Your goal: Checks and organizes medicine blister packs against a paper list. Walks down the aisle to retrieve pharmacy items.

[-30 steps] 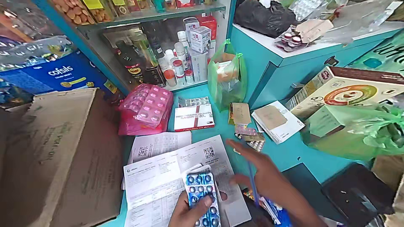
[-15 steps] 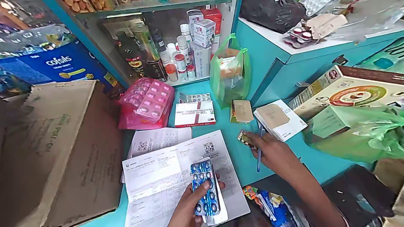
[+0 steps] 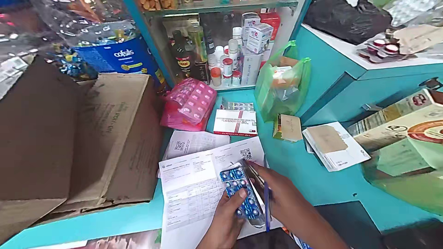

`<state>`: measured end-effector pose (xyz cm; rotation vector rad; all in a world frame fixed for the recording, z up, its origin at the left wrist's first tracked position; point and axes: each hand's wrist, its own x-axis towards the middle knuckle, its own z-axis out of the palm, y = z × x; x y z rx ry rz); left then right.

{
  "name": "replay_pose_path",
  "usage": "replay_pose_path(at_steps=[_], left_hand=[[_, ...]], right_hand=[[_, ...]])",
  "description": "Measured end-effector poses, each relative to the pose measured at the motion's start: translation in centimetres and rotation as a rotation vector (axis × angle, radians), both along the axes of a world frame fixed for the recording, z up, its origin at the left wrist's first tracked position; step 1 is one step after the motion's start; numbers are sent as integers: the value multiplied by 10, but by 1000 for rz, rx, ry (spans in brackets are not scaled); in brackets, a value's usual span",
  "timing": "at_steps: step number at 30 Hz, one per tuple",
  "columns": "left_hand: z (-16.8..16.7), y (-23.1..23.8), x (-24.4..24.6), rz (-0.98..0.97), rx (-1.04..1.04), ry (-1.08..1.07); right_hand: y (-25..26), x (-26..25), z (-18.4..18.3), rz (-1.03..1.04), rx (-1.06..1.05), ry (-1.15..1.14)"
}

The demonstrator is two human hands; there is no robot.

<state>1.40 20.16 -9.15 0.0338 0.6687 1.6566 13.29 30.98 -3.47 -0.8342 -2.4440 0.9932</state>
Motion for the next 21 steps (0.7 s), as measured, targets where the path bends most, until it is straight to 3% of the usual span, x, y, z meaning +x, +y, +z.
replay_pose_path(at_steps=[5, 7, 11, 14, 17, 21], left_hand=[[-5, 3, -15, 113, -74, -82], [-3, 1, -19, 129, -108, -66], [-6, 0, -28, 149, -109, -108], [-10, -5, -35, 141, -72, -157], [-11, -13, -36, 119, -7, -184], [-6, -19, -39, 145, -43, -153]], right_hand=[[-8, -33, -1, 68, 343, -185], [-3, -34, 4, 179, 283, -211], [52, -37, 36, 506, -137, -240], [121, -78, 43, 317, -35, -214], [193, -139, 9, 86, 254, -355], [245, -168, -21, 150, 199, -501]])
